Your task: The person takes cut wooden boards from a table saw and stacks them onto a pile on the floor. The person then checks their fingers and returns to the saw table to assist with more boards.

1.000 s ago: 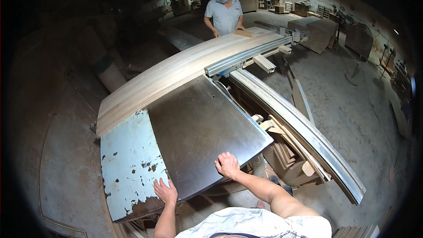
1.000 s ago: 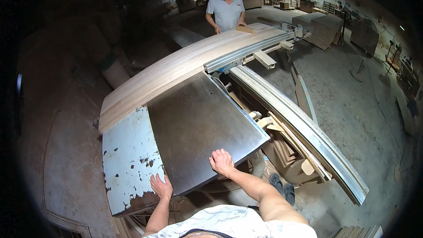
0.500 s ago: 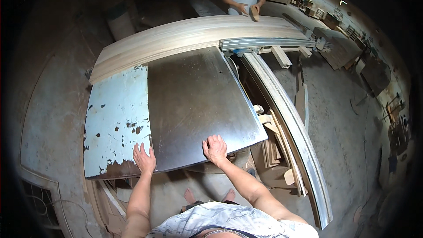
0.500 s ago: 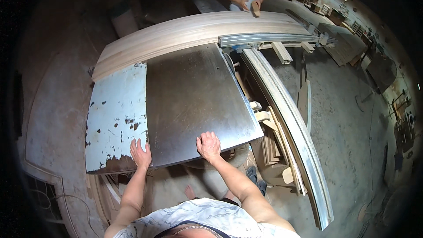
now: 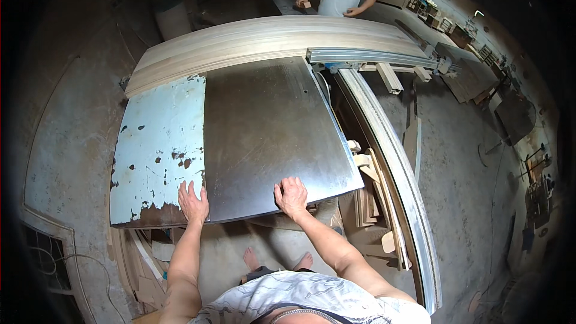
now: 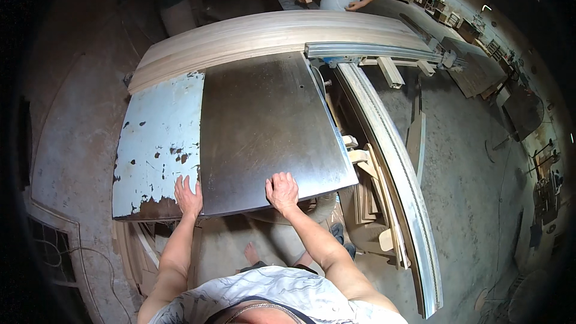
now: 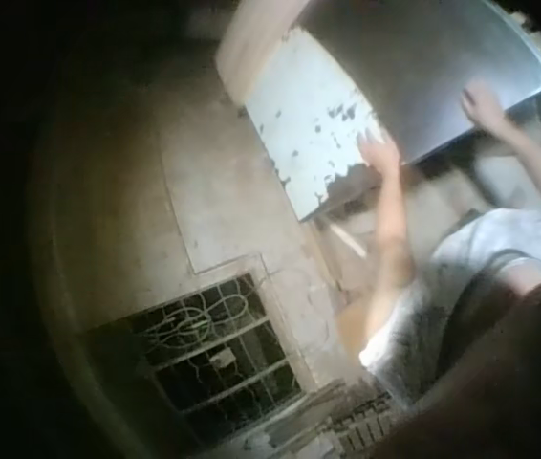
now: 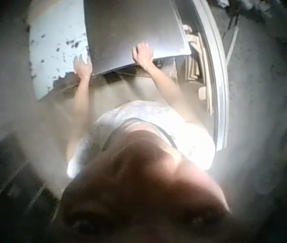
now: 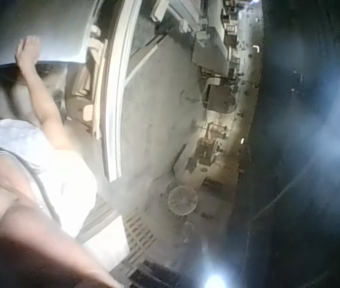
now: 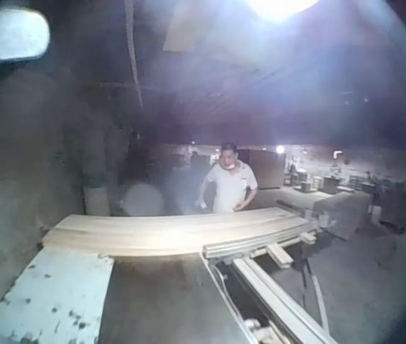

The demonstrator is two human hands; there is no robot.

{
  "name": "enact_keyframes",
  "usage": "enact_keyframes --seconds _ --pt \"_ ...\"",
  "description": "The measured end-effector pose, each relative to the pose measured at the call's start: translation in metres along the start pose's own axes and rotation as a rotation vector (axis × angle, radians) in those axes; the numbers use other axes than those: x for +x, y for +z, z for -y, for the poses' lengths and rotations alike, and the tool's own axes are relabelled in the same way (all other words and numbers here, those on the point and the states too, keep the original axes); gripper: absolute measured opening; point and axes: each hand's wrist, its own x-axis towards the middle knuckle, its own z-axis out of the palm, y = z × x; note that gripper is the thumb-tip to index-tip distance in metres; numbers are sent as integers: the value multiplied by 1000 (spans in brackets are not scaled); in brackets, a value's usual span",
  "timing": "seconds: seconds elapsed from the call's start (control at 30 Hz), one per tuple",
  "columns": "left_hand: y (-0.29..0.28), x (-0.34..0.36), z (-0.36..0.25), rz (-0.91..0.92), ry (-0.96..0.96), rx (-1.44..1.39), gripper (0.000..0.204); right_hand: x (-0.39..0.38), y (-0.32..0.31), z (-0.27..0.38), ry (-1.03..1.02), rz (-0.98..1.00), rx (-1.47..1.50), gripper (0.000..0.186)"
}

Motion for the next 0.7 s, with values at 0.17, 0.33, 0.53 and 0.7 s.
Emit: enact_keyframes --seconds 0.17,0.33,0.53,0.7 --pt "0 1 1 6 -9 -7 53 0 2 2 3 -1 -4 18" --pt "-2 1 2 -11 5 11 52 0 3 3 10 20 -14 20" --pt "-4 2 2 14 -12 -20 54 1 5 6 31 36 -35 19" --pt "-2 2 5 3 -2 3 54 0 6 6 12 18 -36 19"
